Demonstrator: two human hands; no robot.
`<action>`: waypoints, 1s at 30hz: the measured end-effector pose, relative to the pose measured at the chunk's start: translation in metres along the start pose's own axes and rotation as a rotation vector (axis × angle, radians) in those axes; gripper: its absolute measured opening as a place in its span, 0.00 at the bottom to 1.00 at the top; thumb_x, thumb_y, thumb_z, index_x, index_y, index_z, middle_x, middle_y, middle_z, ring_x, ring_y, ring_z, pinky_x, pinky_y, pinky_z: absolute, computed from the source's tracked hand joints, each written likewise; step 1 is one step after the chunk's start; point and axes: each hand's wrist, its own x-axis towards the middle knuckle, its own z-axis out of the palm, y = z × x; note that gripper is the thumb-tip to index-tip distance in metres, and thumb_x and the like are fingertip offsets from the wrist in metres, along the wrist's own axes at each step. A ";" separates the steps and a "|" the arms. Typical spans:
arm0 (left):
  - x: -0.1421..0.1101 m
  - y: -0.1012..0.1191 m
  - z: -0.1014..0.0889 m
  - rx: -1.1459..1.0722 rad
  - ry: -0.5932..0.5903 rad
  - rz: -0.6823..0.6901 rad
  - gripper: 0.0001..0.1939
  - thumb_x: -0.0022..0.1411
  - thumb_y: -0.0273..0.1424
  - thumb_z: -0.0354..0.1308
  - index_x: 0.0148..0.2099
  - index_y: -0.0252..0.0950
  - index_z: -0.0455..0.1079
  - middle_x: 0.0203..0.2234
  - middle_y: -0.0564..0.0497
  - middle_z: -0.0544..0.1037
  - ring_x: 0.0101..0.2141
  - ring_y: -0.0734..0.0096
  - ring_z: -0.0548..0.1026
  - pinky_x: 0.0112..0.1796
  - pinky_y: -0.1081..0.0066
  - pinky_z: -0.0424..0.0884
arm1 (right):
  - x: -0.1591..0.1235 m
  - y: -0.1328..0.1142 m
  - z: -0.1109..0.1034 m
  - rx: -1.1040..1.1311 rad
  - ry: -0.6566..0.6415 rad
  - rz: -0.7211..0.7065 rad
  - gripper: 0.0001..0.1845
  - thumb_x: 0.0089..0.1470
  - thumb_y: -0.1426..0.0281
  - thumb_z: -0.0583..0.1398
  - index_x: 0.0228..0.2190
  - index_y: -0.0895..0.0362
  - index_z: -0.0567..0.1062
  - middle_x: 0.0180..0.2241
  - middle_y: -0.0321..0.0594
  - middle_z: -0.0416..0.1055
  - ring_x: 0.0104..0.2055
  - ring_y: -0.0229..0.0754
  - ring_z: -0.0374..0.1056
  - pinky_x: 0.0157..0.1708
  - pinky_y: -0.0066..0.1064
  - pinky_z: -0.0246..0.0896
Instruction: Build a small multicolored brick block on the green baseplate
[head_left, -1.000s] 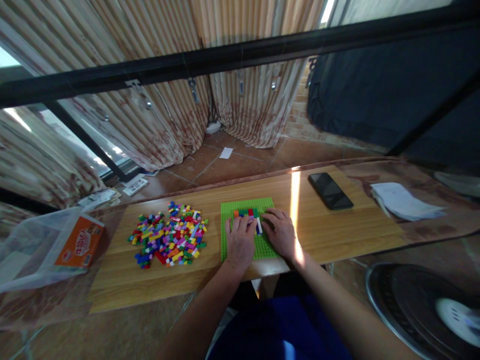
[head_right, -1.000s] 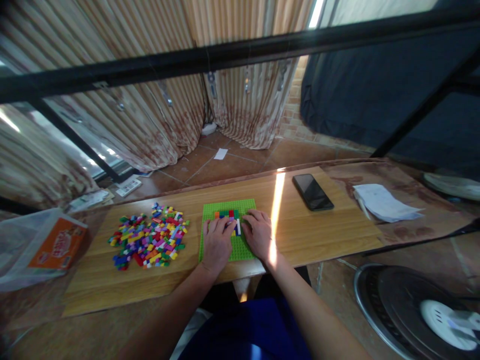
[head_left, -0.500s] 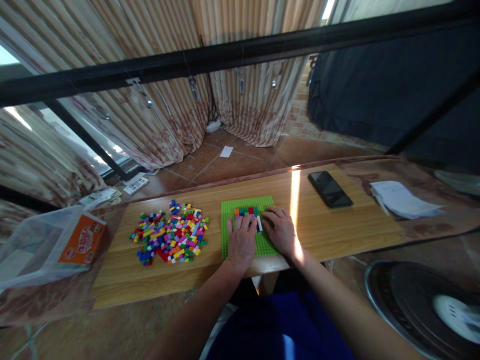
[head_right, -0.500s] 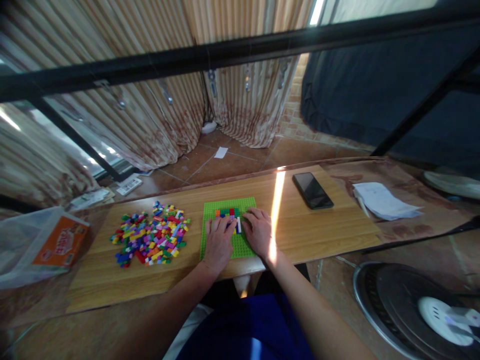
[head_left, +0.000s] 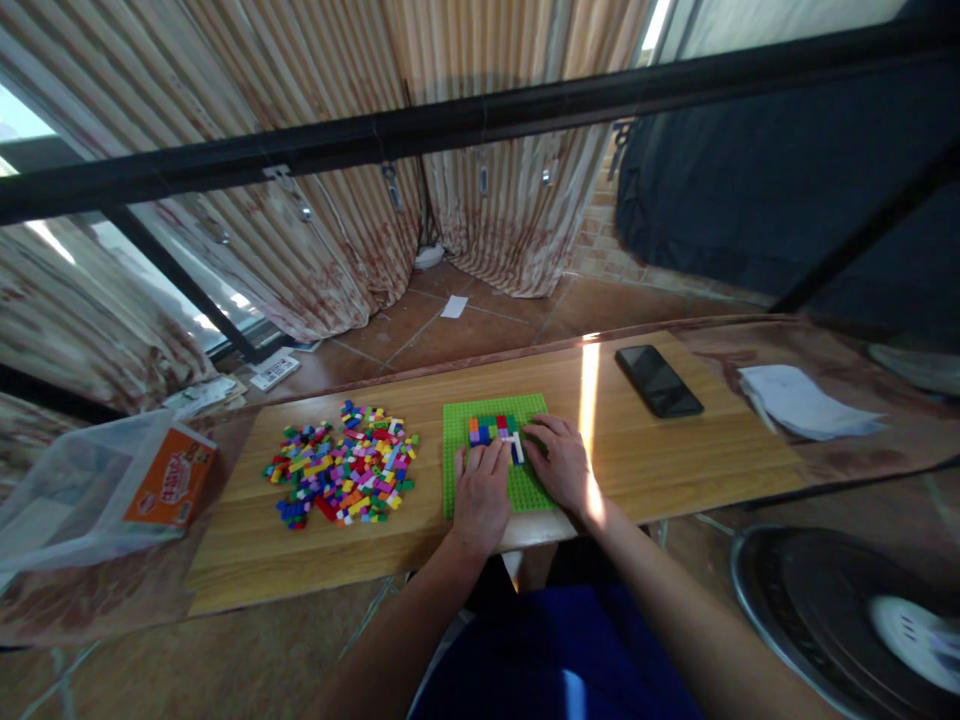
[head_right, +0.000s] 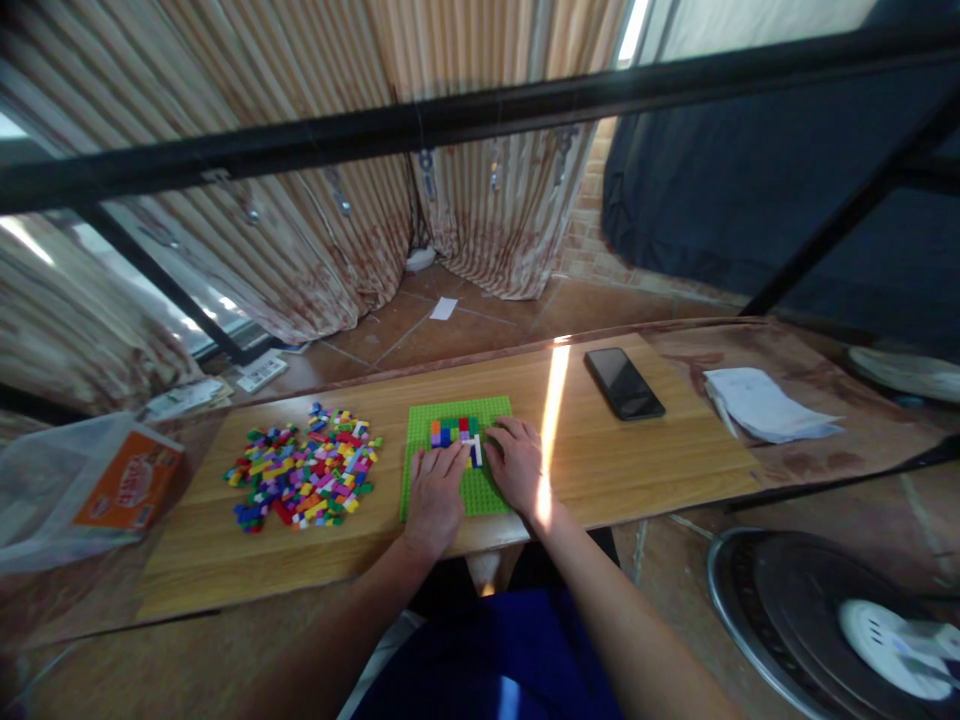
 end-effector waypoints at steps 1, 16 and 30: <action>0.000 0.000 0.000 -0.008 -0.001 -0.001 0.26 0.60 0.18 0.46 0.59 0.38 0.65 0.54 0.45 0.73 0.50 0.57 0.68 0.56 0.49 0.58 | 0.000 0.000 0.000 -0.002 -0.001 -0.002 0.12 0.59 0.69 0.56 0.41 0.56 0.78 0.47 0.48 0.72 0.50 0.51 0.65 0.51 0.46 0.63; -0.032 -0.019 -0.017 -0.155 0.234 -0.074 0.20 0.63 0.22 0.47 0.55 0.37 0.68 0.52 0.42 0.72 0.50 0.59 0.68 0.52 0.56 0.64 | -0.001 0.005 0.003 0.028 0.007 -0.009 0.13 0.59 0.66 0.56 0.41 0.55 0.79 0.47 0.48 0.73 0.50 0.52 0.65 0.50 0.48 0.64; -0.101 -0.098 -0.067 0.056 0.369 -0.332 0.10 0.62 0.28 0.54 0.45 0.36 0.72 0.42 0.45 0.77 0.45 0.59 0.73 0.48 0.58 0.67 | -0.005 0.008 0.002 -0.024 0.004 -0.028 0.14 0.59 0.64 0.57 0.41 0.57 0.78 0.47 0.48 0.73 0.50 0.52 0.65 0.50 0.47 0.63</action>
